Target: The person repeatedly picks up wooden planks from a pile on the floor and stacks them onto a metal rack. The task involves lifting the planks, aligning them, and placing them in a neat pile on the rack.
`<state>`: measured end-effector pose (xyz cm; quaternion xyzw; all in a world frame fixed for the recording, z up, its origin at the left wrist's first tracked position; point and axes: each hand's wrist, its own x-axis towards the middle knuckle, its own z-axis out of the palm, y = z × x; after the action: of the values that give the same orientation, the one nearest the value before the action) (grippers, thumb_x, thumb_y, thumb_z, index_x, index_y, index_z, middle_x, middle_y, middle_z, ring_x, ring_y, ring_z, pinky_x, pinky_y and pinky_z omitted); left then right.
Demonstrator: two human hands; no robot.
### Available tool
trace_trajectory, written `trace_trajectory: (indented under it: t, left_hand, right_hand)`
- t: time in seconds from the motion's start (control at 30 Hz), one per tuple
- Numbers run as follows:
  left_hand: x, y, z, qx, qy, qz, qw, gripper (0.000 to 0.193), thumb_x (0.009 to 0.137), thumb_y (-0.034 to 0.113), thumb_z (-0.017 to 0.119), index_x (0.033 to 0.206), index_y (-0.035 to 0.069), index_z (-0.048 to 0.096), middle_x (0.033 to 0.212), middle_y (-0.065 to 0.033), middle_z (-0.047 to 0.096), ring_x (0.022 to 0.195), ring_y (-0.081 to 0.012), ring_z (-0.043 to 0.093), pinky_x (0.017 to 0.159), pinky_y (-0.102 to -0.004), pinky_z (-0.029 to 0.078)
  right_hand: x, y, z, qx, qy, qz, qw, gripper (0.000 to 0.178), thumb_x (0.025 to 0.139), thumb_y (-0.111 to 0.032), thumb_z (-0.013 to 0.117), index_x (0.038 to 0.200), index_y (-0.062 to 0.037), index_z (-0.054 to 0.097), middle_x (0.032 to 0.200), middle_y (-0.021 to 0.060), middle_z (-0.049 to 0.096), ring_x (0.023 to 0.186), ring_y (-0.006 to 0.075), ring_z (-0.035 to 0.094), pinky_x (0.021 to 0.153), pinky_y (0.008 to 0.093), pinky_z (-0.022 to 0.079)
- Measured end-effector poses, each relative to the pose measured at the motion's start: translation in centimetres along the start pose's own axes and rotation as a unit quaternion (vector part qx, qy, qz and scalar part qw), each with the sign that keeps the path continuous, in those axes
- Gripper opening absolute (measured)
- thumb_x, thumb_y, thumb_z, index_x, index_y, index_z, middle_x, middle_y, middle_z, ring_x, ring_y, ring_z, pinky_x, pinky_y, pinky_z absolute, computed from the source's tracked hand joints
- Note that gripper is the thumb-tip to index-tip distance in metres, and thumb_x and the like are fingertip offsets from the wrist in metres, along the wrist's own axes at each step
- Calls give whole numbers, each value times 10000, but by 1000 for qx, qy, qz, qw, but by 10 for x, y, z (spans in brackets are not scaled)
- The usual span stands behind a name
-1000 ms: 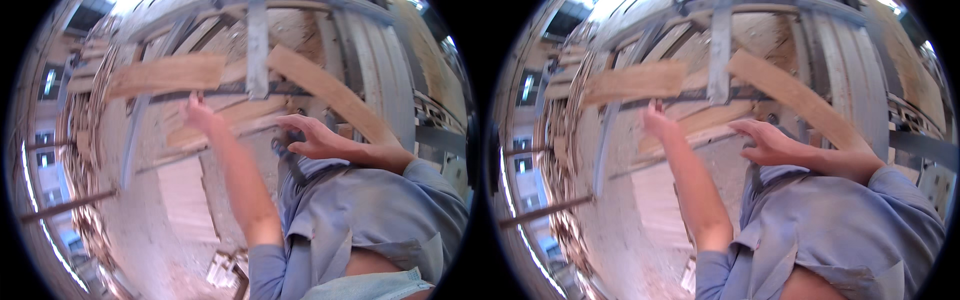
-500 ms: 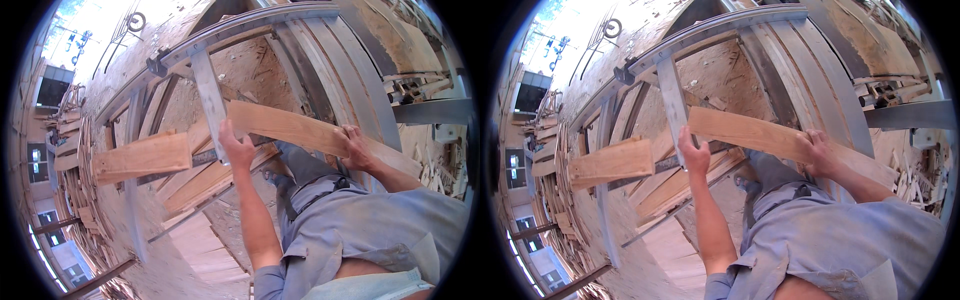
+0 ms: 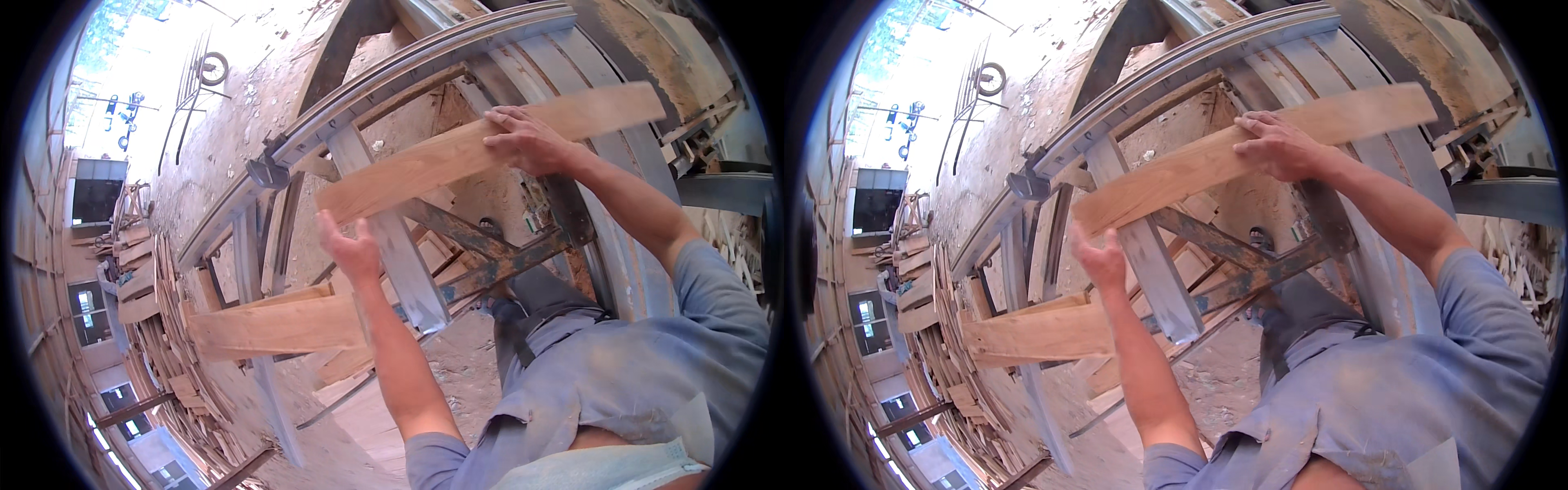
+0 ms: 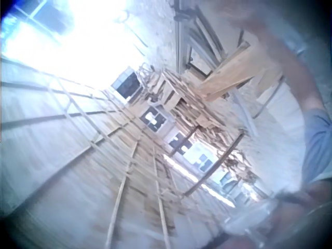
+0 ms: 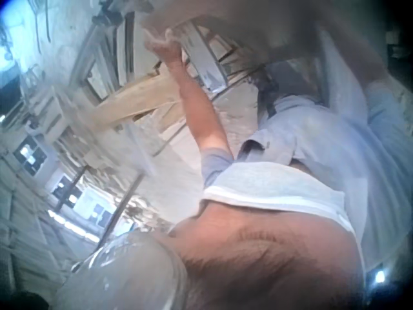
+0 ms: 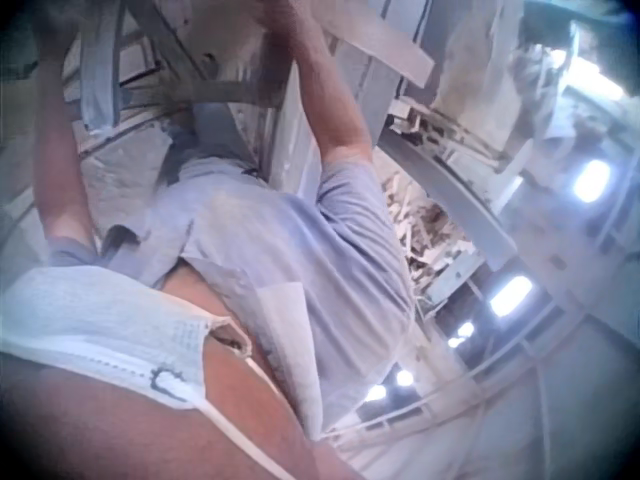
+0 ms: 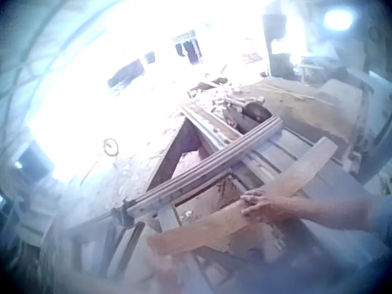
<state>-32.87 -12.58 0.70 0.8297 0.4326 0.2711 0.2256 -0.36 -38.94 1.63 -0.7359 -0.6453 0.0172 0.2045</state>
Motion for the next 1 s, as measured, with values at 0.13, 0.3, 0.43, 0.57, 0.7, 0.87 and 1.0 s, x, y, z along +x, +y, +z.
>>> trace_trajectory:
  t: [0.13,0.3,0.43,0.57,0.7,0.87,1.0]
  left_hand:
    - [70,-21,-9,-149,87,-115,978,833,930,157,698,1579,-89,236,1586,-309,356,1472,-418,382,1221,-459,320]
    - [141,-46,-13,-206,96,-133,965,867,975,181,675,1590,-107,136,1505,-319,443,1388,-373,496,1157,-404,395]
    - [182,-76,-8,-94,130,-88,983,479,1004,205,648,1331,-117,510,1123,-252,684,1024,-351,681,906,-416,506]
    - [198,-68,-12,29,154,-72,985,309,985,221,652,972,-88,660,854,-220,707,781,-359,684,722,-459,501]
    - [223,-64,-40,94,113,-37,988,302,946,230,675,925,-71,664,811,-206,711,746,-368,681,694,-461,504]
    - [237,-56,-47,97,72,-52,991,286,937,209,667,919,-76,668,822,-224,715,762,-370,691,720,-473,511]
    - [210,-86,-38,27,92,-141,985,350,935,227,675,1039,-106,658,928,-243,723,800,-424,684,794,-474,542]
  right_hand:
    - [18,14,30,16,51,-3,999,420,834,-106,744,1251,-102,695,1489,218,510,1428,415,432,1189,512,353]
    - [9,10,31,-4,94,8,996,345,870,-164,743,1211,-119,713,1450,163,572,1407,362,481,1183,512,359]
    - [21,9,34,-9,114,17,993,324,845,-175,762,1164,-126,732,1412,144,609,1386,341,508,1180,501,357]
    - [43,24,39,-4,125,26,992,312,824,-174,772,1131,-126,742,1397,133,619,1355,334,528,1152,497,370]
    - [87,46,50,1,157,7,988,301,807,-175,782,1102,-128,745,1365,118,638,1308,324,549,1106,487,393]
    - [133,58,59,26,155,14,987,303,786,-177,794,1082,-140,742,1342,97,649,1298,295,541,1099,467,390]
    - [134,53,62,44,155,22,987,318,792,-166,793,1104,-137,744,1347,101,651,1304,305,542,1125,471,385]
